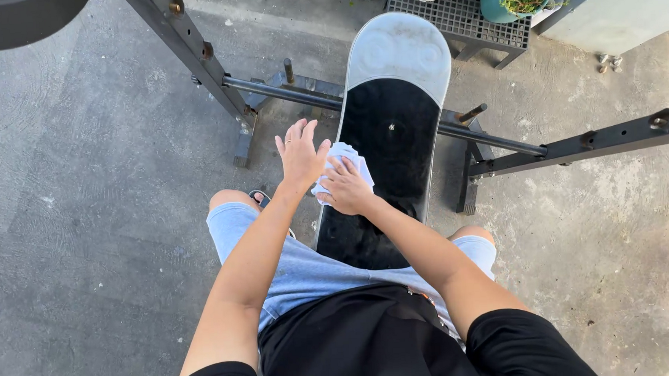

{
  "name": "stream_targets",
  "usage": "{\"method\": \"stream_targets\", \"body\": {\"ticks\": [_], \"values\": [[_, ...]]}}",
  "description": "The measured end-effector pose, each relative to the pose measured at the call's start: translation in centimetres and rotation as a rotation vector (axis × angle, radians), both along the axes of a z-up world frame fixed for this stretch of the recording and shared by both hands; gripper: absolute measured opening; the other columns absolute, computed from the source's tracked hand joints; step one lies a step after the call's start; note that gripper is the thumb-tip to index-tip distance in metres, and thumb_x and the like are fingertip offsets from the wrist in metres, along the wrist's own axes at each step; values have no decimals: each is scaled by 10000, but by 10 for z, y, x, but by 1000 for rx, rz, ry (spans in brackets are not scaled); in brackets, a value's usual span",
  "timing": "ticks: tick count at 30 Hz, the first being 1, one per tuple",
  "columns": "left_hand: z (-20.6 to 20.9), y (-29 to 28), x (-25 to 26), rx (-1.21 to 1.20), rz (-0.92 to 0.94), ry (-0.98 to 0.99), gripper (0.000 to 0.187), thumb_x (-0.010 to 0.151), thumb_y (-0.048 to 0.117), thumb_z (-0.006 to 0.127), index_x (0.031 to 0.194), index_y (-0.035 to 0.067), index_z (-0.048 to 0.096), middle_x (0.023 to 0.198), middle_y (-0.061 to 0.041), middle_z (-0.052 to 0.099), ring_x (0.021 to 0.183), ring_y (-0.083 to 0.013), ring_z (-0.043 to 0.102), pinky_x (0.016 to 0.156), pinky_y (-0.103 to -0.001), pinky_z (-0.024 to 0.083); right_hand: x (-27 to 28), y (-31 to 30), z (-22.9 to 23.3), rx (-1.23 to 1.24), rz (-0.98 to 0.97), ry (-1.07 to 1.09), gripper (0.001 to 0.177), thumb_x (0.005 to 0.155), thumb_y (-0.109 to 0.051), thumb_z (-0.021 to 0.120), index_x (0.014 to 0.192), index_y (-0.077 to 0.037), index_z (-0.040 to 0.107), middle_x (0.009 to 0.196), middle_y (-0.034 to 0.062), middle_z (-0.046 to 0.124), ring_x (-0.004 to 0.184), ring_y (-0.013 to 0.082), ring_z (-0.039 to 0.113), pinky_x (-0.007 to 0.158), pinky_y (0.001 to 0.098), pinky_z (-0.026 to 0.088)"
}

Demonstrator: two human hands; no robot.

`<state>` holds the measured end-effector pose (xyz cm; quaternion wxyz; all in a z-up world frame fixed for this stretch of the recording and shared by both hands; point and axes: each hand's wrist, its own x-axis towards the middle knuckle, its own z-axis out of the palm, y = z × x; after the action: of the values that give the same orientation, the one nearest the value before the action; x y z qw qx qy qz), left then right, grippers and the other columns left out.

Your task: The recorder is wiping down weightlifting equipment including a bench, rack, bar, and plates with a cloth.

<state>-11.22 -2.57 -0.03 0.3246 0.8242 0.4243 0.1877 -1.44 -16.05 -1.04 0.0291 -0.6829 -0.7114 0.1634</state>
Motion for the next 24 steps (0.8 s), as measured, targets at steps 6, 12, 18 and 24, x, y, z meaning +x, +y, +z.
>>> {"method": "stream_targets", "body": {"ticks": [6, 12, 18, 24], "values": [[-7, -2, -15, -31, -37, 47, 599, 916, 381, 689, 1434, 112, 554, 1532, -125, 457, 1454, -338, 366, 1185, -683, 141, 52, -51, -17, 7, -45, -74, 625, 1013, -484, 480, 1573, -218, 399, 1682, 103, 234, 1519, 424, 184, 1201, 594, 137], [-6, -8, -24, -49, -27, 125, 592, 919, 385, 676, 1435, 120, 558, 1526, -109, 470, 1451, -333, 373, 1193, -680, 142, 60, 9, -33, 203, -416, -173, 681, 1031, -495, 466, 1603, -142, 358, 1689, 175, 190, 1507, 501, 131, 1169, 639, 113], [-13, -29, 0, -31, -136, 90, 571, 935, 359, 661, 1439, 112, 553, 1535, -116, 466, 1453, -342, 365, 1192, -675, 139, -7, -86, -9, -27, -78, -9, 634, 1035, -516, 438, 1582, -203, 380, 1691, 87, 249, 1573, 399, 166, 1252, 586, 121], [-13, -35, 16, -14, -158, 76, 560, 933, 349, 665, 1428, 109, 557, 1529, -123, 466, 1448, -346, 368, 1185, -678, 147, 81, -101, -17, 81, -319, -45, 648, 1026, -486, 459, 1598, -198, 362, 1700, 124, 227, 1550, 443, 175, 1224, 593, 122]]}}
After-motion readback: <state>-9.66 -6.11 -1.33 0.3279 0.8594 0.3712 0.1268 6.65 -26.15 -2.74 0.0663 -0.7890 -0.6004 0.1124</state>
